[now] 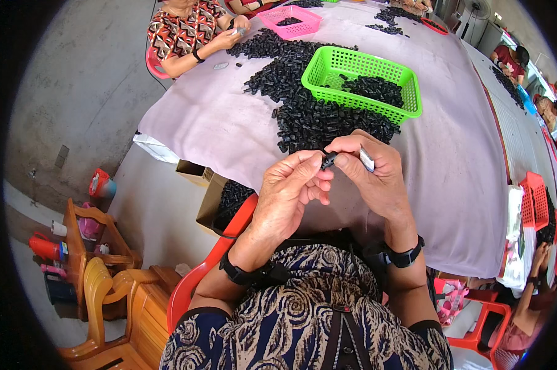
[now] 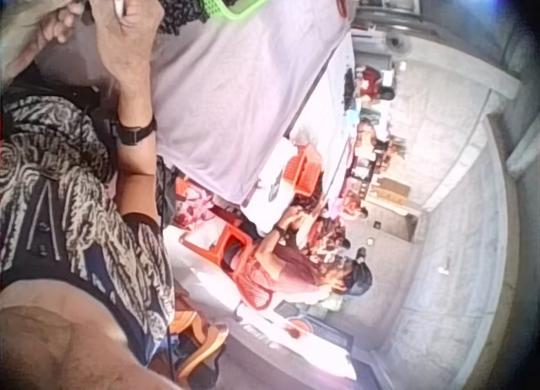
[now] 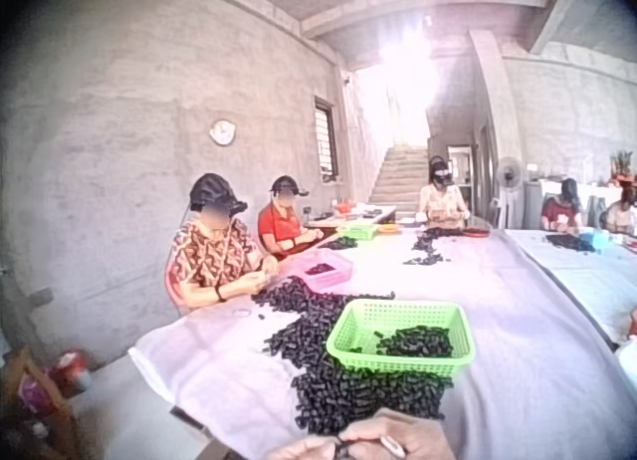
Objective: Sort and inspect small black shoe components at a production table.
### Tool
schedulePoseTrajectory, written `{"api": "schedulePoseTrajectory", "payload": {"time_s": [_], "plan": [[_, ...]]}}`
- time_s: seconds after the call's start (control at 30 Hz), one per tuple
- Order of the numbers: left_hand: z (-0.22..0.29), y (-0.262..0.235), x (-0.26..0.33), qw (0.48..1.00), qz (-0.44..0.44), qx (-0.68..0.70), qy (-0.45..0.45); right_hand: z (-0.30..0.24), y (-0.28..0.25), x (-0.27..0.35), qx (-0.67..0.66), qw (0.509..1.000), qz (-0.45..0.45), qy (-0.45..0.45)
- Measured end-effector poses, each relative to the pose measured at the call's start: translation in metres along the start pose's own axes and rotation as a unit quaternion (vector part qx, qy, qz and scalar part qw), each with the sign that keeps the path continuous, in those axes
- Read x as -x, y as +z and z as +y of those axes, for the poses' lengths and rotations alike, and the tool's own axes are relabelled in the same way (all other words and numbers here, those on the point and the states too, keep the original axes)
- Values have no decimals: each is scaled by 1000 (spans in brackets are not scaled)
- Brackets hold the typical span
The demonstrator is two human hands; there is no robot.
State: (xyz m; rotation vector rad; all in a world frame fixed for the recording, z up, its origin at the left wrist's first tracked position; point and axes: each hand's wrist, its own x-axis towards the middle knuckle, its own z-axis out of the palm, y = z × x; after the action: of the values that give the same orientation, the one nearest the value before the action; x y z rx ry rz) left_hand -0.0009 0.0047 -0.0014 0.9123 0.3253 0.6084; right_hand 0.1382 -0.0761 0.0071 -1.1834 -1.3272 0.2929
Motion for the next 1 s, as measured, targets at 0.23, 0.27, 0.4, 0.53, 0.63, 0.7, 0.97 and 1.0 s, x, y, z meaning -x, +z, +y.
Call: {"api": "schedulePoseTrajectory", "payload": {"time_s": [0.23, 0.27, 0.4, 0.53, 0.63, 0.7, 0.97, 1.0], "plan": [[-1, 1, -1, 1000, -8, 2, -26, -1, 2, 0, -30, 998, 16, 46], [-1, 1, -1, 1000, -6, -3, -24, -1, 3, 1, -38, 997, 21, 59], [-1, 2, 0, 1000, -6, -15, -19, 3, 3, 2, -47, 995, 34, 85], [-3, 2, 1, 999, -10, -50, 0, -1, 1, 2, -43, 991, 31, 119], [-5, 3, 1, 997, -19, -77, 21, -2, 0, 2, -50, 990, 33, 128], [-5, 3, 1, 995, -21, -90, 30, -3, 0, 2, -41, 990, 37, 129], [0, -1, -2, 997, -36, 33, -66, -2, 1, 2, -64, 991, 38, 111], [0, -1, -2, 997, -37, 33, -66, 1, 1, 2, -58, 994, 38, 87]]}}
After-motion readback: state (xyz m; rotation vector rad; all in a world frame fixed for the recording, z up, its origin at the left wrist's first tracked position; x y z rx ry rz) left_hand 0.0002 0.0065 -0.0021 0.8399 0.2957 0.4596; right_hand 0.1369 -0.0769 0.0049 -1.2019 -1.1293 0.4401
